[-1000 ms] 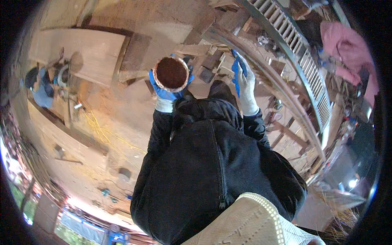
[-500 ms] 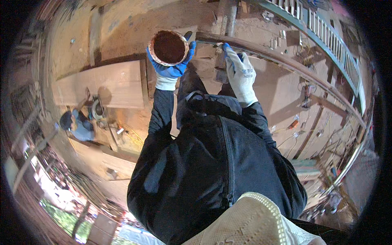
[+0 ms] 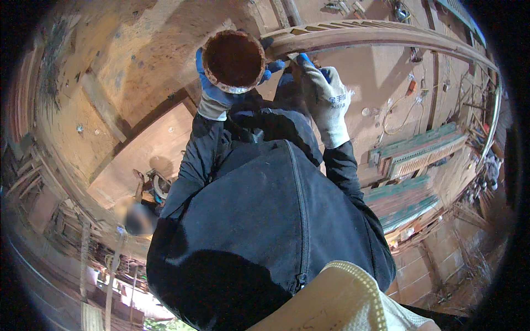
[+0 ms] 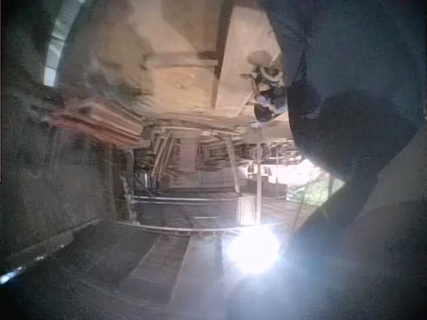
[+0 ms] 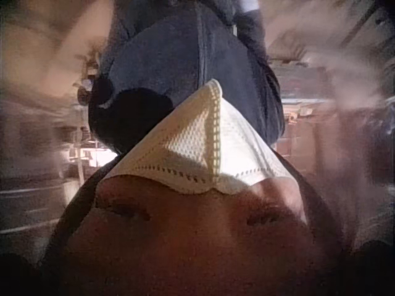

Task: The person applies a brown wood stain to a curved wooden slatted panel using a small brush. They repeatedly dip the brush into a small container and carefully coat the edges and surfaces of the panel.

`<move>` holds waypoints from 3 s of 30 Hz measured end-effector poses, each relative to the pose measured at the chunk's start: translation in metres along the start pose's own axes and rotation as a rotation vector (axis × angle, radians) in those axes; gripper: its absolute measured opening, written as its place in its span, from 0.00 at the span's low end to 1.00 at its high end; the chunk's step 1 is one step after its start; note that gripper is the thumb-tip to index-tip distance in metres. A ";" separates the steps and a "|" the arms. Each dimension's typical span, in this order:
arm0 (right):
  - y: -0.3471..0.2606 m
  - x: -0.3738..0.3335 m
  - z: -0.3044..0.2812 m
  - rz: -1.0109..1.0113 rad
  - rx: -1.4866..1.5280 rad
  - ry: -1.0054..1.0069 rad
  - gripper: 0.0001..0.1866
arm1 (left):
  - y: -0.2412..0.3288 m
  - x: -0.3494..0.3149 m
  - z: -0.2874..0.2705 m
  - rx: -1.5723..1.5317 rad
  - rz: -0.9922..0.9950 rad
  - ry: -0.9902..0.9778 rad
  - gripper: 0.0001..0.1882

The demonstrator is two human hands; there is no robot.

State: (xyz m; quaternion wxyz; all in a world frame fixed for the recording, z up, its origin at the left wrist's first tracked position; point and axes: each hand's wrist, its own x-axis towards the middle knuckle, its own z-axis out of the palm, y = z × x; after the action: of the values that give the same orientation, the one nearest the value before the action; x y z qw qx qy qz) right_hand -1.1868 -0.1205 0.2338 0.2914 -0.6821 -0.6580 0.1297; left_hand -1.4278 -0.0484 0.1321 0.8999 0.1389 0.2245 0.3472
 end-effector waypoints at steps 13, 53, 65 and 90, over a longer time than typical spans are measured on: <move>-0.002 0.004 -0.003 -0.009 -0.152 -0.101 0.11 | -0.010 0.007 -0.091 -0.791 -0.227 0.048 0.39; 0.004 0.013 -0.021 0.063 -0.119 -0.094 0.10 | -0.001 0.004 -0.014 0.981 0.340 0.207 0.32; 0.031 0.013 -0.029 0.030 -0.192 -0.092 0.08 | -0.001 -0.002 -0.012 0.107 0.170 0.139 0.35; 0.009 0.017 -0.030 -0.023 -0.094 -0.185 0.10 | 0.005 0.008 -0.004 -0.337 -0.013 -0.049 0.31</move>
State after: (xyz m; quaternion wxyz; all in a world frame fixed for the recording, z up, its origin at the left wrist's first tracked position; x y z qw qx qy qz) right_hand -1.1608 -0.1106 0.2560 0.1986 -0.6724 -0.6954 0.1579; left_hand -1.4272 -0.0391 0.1283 0.9178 -0.0071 0.1419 0.3708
